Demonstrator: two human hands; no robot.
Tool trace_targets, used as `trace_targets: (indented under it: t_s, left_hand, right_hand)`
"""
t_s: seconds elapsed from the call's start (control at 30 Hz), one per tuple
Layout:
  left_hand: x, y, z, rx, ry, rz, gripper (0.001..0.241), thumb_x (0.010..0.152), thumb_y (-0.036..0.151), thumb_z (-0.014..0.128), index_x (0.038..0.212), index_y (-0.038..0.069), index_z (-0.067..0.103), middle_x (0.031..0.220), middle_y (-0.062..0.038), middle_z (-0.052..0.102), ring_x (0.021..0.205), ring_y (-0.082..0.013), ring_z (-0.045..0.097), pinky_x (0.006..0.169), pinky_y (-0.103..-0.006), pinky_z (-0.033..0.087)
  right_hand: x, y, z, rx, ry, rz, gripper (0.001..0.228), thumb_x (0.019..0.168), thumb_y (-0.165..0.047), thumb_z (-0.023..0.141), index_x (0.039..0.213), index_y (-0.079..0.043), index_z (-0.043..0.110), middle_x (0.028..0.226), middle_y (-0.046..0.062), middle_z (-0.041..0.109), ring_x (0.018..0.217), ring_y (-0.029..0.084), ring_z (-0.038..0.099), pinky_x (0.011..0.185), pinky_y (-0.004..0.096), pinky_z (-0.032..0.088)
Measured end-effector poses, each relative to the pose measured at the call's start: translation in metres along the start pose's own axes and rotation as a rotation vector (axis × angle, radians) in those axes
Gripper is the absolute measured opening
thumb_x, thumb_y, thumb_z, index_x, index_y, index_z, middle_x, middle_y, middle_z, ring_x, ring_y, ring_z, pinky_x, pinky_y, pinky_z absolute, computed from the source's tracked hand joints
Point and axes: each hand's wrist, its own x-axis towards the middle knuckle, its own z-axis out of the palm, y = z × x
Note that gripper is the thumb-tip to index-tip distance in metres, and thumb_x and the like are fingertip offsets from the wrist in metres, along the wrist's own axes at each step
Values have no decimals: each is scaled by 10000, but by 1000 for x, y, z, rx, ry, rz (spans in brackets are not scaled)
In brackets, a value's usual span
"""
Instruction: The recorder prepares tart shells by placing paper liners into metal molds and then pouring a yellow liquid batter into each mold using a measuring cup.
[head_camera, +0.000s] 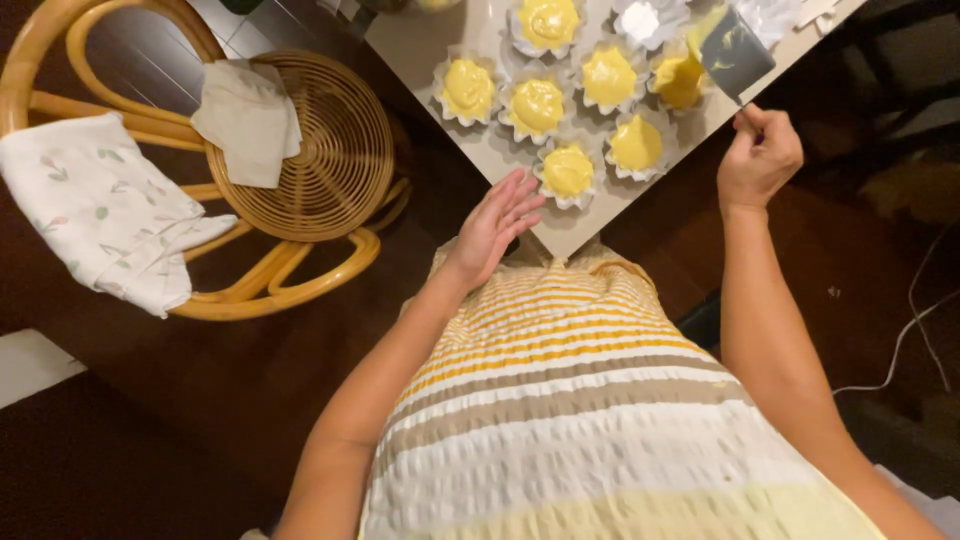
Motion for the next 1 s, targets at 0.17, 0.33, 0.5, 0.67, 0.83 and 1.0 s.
trace_targets:
  t_s: [0.17,0.33,0.5,0.67,0.83,1.0]
  left_hand:
    - [6,7,-1,-19,20,16,718,1058,409,482,1601,2,248,1617,-210,381,1421,-311,477,1166,-440,407]
    - [6,5,9,-23,17,32,720,1067,407,480,1605,-8,240,1621,-227,381,1427,-312,480,1172,-434,406]
    - [19,0,19,-61,45,56,709,1065,403,471,1596,-21,269,1621,-219,375,1422,-318,477,1170,-438,405]
    - [40,2,39,-124,70,92,687,1075,417,436,1592,-10,285,1615,-220,395,1431,-327,475,1171,-439,404]
    - [57,27,54,-240,117,308,659,1088,412,411,1582,-13,305,1598,-238,417,1420,-351,489,1178,-466,410]
    - [71,74,61,-372,237,602,696,1059,428,428,1615,48,256,1577,-190,408,1395,-360,499,1197,-489,407]
  right_hand:
    - [6,28,12,159,-73,82,78,973,68,711,1012,2,697,872,105,736,776,229,694,711,352,534]
    - [11,68,14,673,-156,310,64,1084,70,693,1045,44,649,1047,129,753,889,159,698,843,322,574]
    - [56,57,-22,965,-305,1154,96,1012,-130,745,1005,-127,649,717,-25,606,494,59,377,485,226,265]
    - [91,82,-45,1205,-565,1338,104,1052,-279,698,1021,-185,664,637,-67,478,474,57,277,503,241,231]
    - [181,23,-38,1403,-834,1162,141,1111,-289,652,1043,-165,661,646,-72,431,491,51,274,517,224,253]
    - [280,-98,31,996,-994,78,191,1196,-89,507,1106,25,631,923,89,653,804,163,632,744,281,512]
